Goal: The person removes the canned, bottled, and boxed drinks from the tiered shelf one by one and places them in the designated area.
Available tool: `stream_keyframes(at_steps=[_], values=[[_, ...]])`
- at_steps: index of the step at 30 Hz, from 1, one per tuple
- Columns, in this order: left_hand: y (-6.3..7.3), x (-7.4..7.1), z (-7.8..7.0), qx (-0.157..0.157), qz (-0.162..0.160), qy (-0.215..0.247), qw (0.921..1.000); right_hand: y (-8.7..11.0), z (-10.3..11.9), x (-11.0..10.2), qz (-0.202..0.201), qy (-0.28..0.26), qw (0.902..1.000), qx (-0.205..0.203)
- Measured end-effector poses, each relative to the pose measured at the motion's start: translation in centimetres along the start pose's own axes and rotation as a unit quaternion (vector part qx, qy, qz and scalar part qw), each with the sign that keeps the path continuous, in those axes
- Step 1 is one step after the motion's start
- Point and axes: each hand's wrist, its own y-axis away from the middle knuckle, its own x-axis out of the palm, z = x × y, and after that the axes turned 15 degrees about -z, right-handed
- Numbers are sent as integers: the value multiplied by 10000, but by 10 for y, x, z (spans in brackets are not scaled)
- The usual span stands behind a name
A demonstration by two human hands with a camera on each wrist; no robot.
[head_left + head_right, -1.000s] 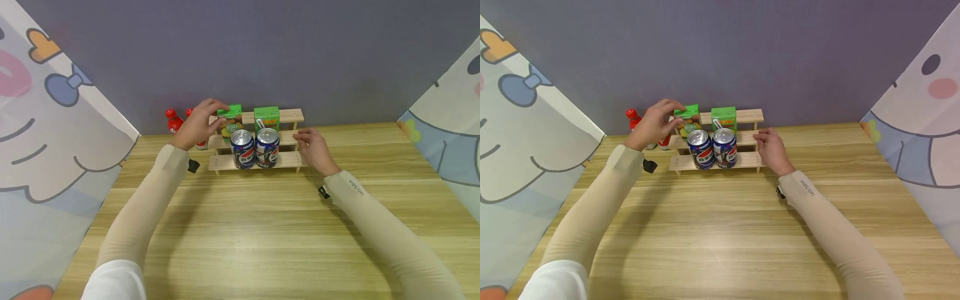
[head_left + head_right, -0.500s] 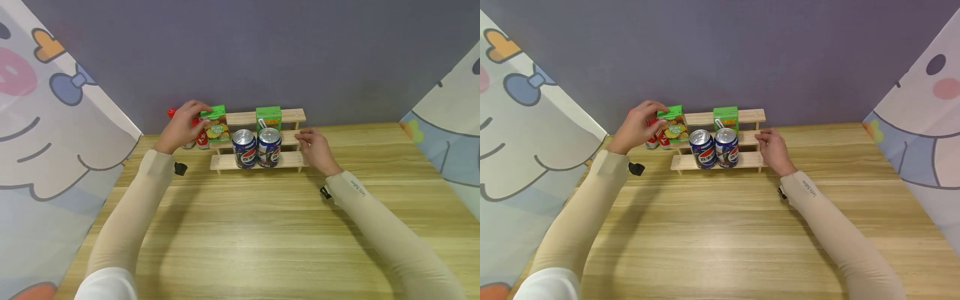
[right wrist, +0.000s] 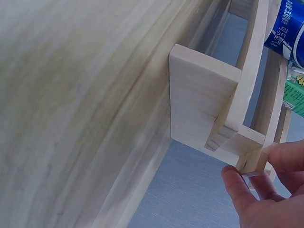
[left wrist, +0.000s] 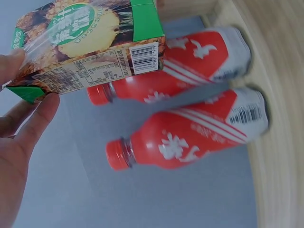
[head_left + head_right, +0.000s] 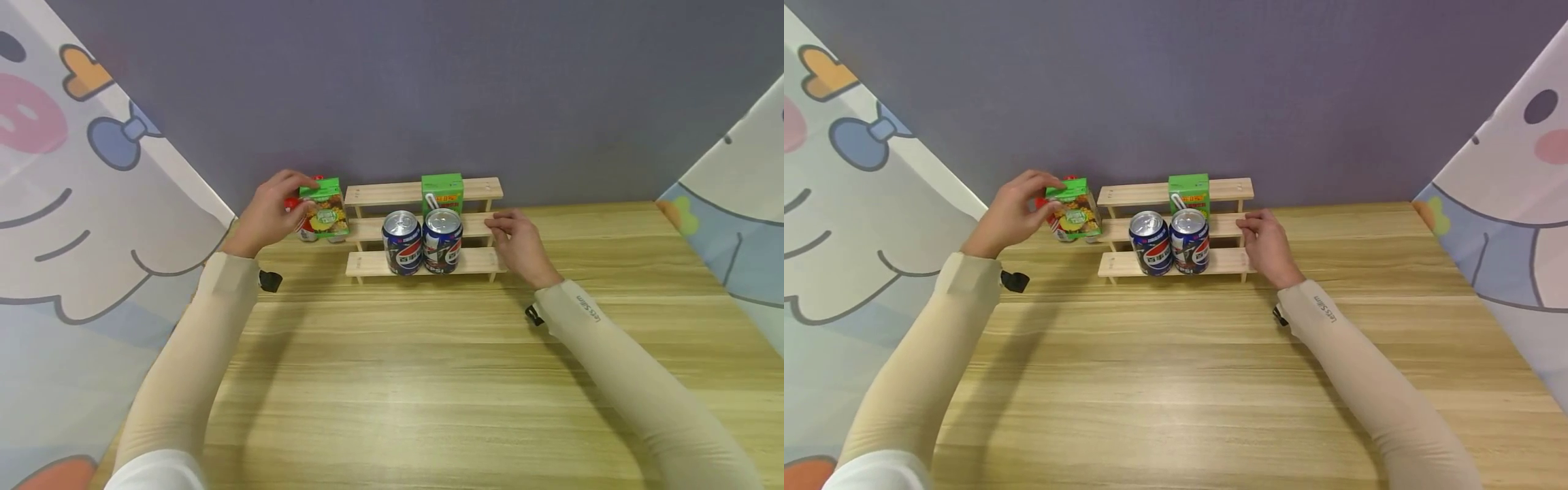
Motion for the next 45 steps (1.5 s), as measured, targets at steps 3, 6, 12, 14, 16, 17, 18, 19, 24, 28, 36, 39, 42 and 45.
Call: stream_keyframes(at_steps=[3, 6, 12, 14, 16, 17, 18, 19, 24, 28, 36, 39, 42, 45], values=[[3, -4, 5, -59, -24, -83, 9999, 0, -1, 0, 32, 4, 10000, 60], [7, -7, 10, -125, -41, -92, 9999, 0, 0, 0, 48, 10, 9999, 96], [17, -13, 19, -233, 79, -118, 9996, 0, -1, 0, 25, -8, 10000, 70], [22, -14, 22, -288, 210, -164, 9992, 0, -2, 0, 3, -9, 10000, 25], [26, -15, 26, -349, 337, -174, 9987, 0, -2, 0, -28, 3, 10000, -5], [28, -16, 27, -391, 404, -174, 9983, 0, -3, 0, -42, 13, 10000, -21], [30, -16, 29, -436, 470, -173, 9978, 0, -3, 0, -48, 16, 10000, -37], [32, -16, 30, -477, 526, -173, 9973, 0, -3, 0, -57, 25, 10000, -51], [39, -15, 38, -616, 736, -282, 9950, 0, -4, 1, -77, 17, 9999, -78], [44, -13, 43, -652, 819, -363, 9938, 0, -4, 1, -84, 11, 9999, -68], [51, -10, 54, -798, 842, -255, 9929, -1, -4, 2, -51, -21, 10000, -18], [52, -10, 57, -855, 872, -209, 9923, -1, -5, 2, -43, -37, 10000, -26], [53, -9, 59, -942, 918, -208, 9911, -1, -5, 2, -44, -41, 10000, -35], [54, -9, 62, -1024, 946, -225, 9900, -2, -3, 2, -50, -49, 10000, -27]])
